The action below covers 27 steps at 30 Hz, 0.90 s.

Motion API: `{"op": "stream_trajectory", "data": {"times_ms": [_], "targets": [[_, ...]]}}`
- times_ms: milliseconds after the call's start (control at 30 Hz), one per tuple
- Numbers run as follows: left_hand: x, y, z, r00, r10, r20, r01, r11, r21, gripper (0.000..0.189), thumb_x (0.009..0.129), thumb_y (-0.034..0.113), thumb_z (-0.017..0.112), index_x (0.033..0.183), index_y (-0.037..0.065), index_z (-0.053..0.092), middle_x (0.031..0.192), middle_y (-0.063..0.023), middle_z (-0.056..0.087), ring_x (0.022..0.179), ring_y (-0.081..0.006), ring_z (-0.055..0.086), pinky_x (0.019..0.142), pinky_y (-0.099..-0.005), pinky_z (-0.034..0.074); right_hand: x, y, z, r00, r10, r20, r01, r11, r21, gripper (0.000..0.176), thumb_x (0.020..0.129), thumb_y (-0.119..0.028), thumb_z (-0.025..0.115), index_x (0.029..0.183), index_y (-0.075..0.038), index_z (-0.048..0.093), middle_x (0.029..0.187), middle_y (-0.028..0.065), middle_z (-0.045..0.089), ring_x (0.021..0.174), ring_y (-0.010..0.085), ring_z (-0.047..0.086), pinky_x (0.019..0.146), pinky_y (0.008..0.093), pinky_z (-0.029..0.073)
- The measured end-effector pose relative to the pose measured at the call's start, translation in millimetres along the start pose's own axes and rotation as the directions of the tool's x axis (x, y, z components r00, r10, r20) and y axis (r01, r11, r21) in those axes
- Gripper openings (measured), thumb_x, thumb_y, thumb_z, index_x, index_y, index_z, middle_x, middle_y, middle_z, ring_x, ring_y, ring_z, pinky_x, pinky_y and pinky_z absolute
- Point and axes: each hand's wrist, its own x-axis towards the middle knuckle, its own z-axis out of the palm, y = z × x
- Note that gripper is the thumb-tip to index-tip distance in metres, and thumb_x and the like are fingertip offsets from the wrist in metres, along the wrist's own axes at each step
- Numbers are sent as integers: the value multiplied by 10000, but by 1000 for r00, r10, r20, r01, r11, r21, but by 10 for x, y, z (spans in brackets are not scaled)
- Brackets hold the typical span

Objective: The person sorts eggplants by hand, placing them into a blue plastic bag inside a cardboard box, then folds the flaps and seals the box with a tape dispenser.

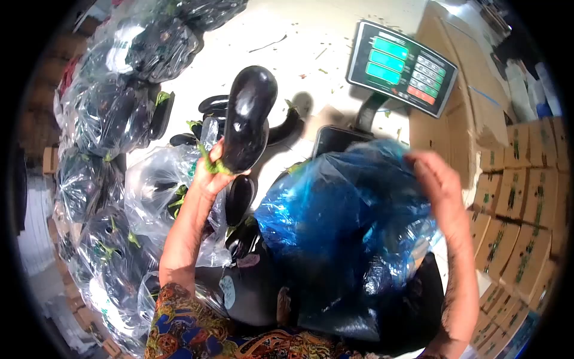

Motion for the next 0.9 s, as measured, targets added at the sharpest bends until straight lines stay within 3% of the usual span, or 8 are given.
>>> {"op": "stream_trajectory", "data": {"times_ms": [33, 167, 367, 533, 633, 667, 800, 900], "targets": [[-113, 46, 131, 997, -12, 70, 12, 1000, 6, 677, 870, 192, 653, 1447, 51, 329, 1306, -143, 551, 1102, -276, 615, 912, -488, 524, -44, -117, -73, 1000, -23, -13, 24, 996, 90, 279, 850, -141, 641, 1118, -62, 626, 1118, 108, 635, 1032, 234, 595, 846, 340, 468], [-350, 233, 690, 944, -198, 264, 143, 967, 212, 856, 784, 263, 725, 1436, -67, 279, 1322, -190, 530, 1136, -257, 593, 981, -360, 481, -391, -560, -136, 826, -557, -90, 436, 731, -524, 645, 717, -14, 746, 1319, -101, 529, 1407, 90, 465, 1246, 245, 490, 1022, 362, 451], [-415, -11, 1063, 927, -345, 149, 293, 911, 291, 840, 759, 448, 670, 1384, -46, 403, 1317, -205, 533, 1180, -279, 552, 1025, -391, 434, -538, -877, 94, 700, -705, 116, 696, 637, -330, 1002, 502, -175, 899, 1395, -169, 444, 1392, 111, 472, 1309, 319, 419, 1097, 440, 379], [-431, -279, 1414, 883, -453, 121, 463, 884, -69, 1063, 750, 824, 452, 1448, 33, 322, 1422, -239, 411, 1263, -394, 459, 1040, -518, 401, -617, -661, 2, 844, -481, 237, 456, 876, 156, 837, 544, -153, 891, 1294, -130, 521, 1226, 94, 588, 1182, 275, 530, 1044, 403, 404], [-477, -300, 1486, 729, -334, 597, 534, 824, -191, 1060, 745, 828, 445, 1476, 79, 277, 1447, -248, 369, 1226, -453, 474, 884, -597, 491, -686, -375, -11, 932, -250, 261, 160, 933, 322, 751, 593, -190, 869, 1263, -110, 541, 1168, 94, 593, 1143, 245, 529, 1026, 376, 393], [-596, -317, 1665, 918, -242, 313, 327, 910, -255, 1083, 747, 821, 433, 1484, 60, 212, 1362, -274, 453, 1072, -484, 581, 764, -655, 525, -726, -313, 3, 942, -260, 211, 147, 887, 437, 732, 613, -290, 844, 1252, -91, 547, 1135, 101, 589, 1140, 258, 515, 1027, 386, 375], [-524, -403, 1787, 947, -224, 230, 201, 973, 117, 714, 916, 535, 514, 1407, 42, 354, 1343, -221, 492, 1096, -389, 603, 839, -557, 555, -866, -164, 10, 972, -149, 182, 39, 867, 497, 815, 608, -433, 799, 1281, -73, 513, 1199, 124, 548, 1177, 276, 483, 1050, 417, 336], [-526, -510, 2148, 992, -124, 1, 115, 925, 361, 704, 921, 562, 486, 1390, 47, 385, 1348, -209, 490, 1190, -365, 547, 880, -537, 542, -995, -25, 45, 982, -74, 176, -23, 871, 491, 847, 626, -449, 783, 1325, -85, 474, 1238, 146, 530, 1191, 284, 478, 1059, 418, 326]]}}
